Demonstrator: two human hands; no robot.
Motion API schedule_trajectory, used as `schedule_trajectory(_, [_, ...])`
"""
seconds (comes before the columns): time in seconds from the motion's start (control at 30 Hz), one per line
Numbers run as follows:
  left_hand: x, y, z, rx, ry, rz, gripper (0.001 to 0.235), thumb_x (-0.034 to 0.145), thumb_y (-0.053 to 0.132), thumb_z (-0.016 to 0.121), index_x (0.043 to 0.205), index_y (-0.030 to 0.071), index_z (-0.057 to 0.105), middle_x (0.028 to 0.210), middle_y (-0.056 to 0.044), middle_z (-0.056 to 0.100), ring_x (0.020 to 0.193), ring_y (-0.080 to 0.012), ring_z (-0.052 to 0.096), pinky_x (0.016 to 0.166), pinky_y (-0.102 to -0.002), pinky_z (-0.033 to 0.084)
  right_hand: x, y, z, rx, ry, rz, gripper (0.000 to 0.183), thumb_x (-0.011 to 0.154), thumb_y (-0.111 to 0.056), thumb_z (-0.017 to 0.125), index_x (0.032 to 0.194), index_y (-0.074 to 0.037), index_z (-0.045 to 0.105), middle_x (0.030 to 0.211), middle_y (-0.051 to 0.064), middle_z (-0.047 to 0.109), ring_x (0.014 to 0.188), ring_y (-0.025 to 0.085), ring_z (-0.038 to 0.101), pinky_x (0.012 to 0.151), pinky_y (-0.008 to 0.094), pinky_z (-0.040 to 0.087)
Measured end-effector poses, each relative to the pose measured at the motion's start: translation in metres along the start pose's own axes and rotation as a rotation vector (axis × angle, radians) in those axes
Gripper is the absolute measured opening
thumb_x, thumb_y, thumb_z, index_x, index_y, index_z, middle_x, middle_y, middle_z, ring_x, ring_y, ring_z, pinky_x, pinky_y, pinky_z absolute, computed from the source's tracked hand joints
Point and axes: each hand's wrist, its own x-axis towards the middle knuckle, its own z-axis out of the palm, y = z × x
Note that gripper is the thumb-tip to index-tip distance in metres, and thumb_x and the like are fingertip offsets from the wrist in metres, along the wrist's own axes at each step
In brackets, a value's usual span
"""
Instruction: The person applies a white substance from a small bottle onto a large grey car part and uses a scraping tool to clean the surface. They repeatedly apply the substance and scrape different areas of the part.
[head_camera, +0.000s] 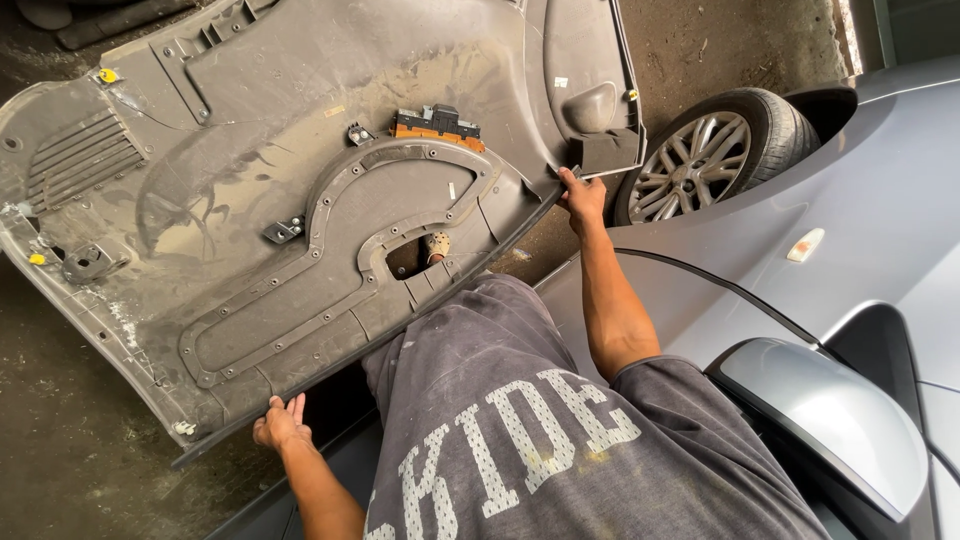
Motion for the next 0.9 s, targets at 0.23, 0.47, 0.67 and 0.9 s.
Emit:
schedule_trajectory(0.23, [0.022,-0.015,-0.002,0.000,-0.016,-0.003,0.044,0.101,0.002,0.061,0.135,-0.021,0.045,0.134,-0.036,0.058,0.114,-0.0496,0.069,0.080,-0.045,0.063,0.014,0.031,0.002,0.382,-0.259,0.156,0.041,0.095,-0.038,0.079,0.107,-0.003,0.062,0.077,0.002,0.056,0.058,0.012,0.048,0.062,0.037,0.058])
schedule_trajectory(0.47, [0.025,-0.021,-0.005,-0.030,-0.029,0.004,0.037,0.100,0.003,0.061,0.127,-0.016,0.045,0.131,-0.031,0.057,0.114,-0.0489,0.067,0.082,-0.048,0.062,0.047,0.064,0.002,0.449,-0.244,0.210,0.040,0.096,-0.041,0.074,0.103,-0.003,0.066,0.081,0.005,0.064,0.063,0.017,0.057,0.064,0.038,0.057])
schedule_trajectory(0.67, [0.045,-0.043,-0.006,-0.057,-0.057,0.009,0.036,0.102,0.008,0.062,0.125,-0.016,0.049,0.130,-0.031,0.058,0.117,-0.0470,0.066,0.083,-0.047,0.063,0.021,0.032,0.004,0.368,-0.250,0.209,0.045,0.095,-0.043,0.074,0.107,0.000,0.066,0.086,0.009,0.067,0.071,0.021,0.066,0.071,0.043,0.062])
schedule_trajectory(0.9, [0.028,-0.051,0.010,-0.143,-0.139,-0.087,0.050,0.099,0.014,0.067,0.132,-0.014,0.043,0.136,-0.036,0.052,0.128,-0.0514,0.057,0.091,-0.053,0.059,0.053,0.066,-0.007,0.398,-0.256,0.249,0.051,0.095,-0.046,0.076,0.117,-0.001,0.065,0.094,0.011,0.070,0.074,0.022,0.065,0.075,0.046,0.065])
